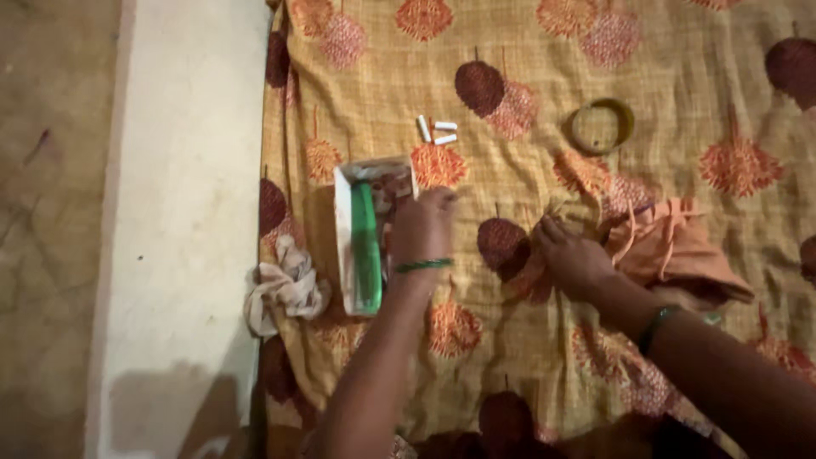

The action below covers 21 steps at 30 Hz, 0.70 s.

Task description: The person organizes personal items on a bed, picking up a comb, pens, and small containers, then placing them into a white plastic box. They also handle a cloth and a roll of tape, moving items between the bed and a nearby shelf.

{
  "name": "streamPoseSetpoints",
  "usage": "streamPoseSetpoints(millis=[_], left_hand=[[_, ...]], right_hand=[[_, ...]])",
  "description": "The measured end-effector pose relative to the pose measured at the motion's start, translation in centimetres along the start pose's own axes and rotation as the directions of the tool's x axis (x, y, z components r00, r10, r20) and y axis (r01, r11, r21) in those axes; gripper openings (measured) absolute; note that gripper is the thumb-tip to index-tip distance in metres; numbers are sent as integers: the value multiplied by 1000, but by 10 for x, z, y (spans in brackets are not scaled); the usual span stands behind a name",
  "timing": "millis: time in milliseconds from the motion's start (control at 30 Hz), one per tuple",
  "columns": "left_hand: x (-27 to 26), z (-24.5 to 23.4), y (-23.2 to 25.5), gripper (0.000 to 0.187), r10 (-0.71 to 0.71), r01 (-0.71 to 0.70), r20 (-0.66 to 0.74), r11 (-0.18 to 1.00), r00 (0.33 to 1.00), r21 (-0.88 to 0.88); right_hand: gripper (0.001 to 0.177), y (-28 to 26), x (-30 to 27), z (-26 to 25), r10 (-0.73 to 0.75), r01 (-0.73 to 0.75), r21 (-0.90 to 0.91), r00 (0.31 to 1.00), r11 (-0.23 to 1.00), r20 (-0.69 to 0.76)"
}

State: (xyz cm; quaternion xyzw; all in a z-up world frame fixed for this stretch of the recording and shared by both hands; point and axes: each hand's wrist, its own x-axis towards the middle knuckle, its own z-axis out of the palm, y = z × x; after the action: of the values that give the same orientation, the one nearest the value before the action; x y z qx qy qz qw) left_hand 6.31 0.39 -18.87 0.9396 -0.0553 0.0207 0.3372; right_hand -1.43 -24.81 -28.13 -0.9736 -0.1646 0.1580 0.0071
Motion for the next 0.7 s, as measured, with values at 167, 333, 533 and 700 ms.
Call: streamPoseSetpoints(millis=[167, 333, 533, 700], left_hand=[[-19, -92, -39, 18, -58, -20, 222, 942, 973, 334], [-50, -100, -63, 26, 78, -276, 373, 812, 924, 514], [-62, -92, -62, 28, 278, -432, 347, 730, 895, 530], [-34, -98, -44, 15, 207, -345, 386, 879, 899, 331]], right_hand=[[77, -10, 1, -18, 1, 2, -119, 1000, 993, 25], [65, -23, 5, -29, 128, -121, -47, 970, 992, 207], [49, -31, 22, -34, 162, -165, 62, 985, 984, 58], [60, -35, 32, -51, 229, -247, 189, 967, 950, 113]])
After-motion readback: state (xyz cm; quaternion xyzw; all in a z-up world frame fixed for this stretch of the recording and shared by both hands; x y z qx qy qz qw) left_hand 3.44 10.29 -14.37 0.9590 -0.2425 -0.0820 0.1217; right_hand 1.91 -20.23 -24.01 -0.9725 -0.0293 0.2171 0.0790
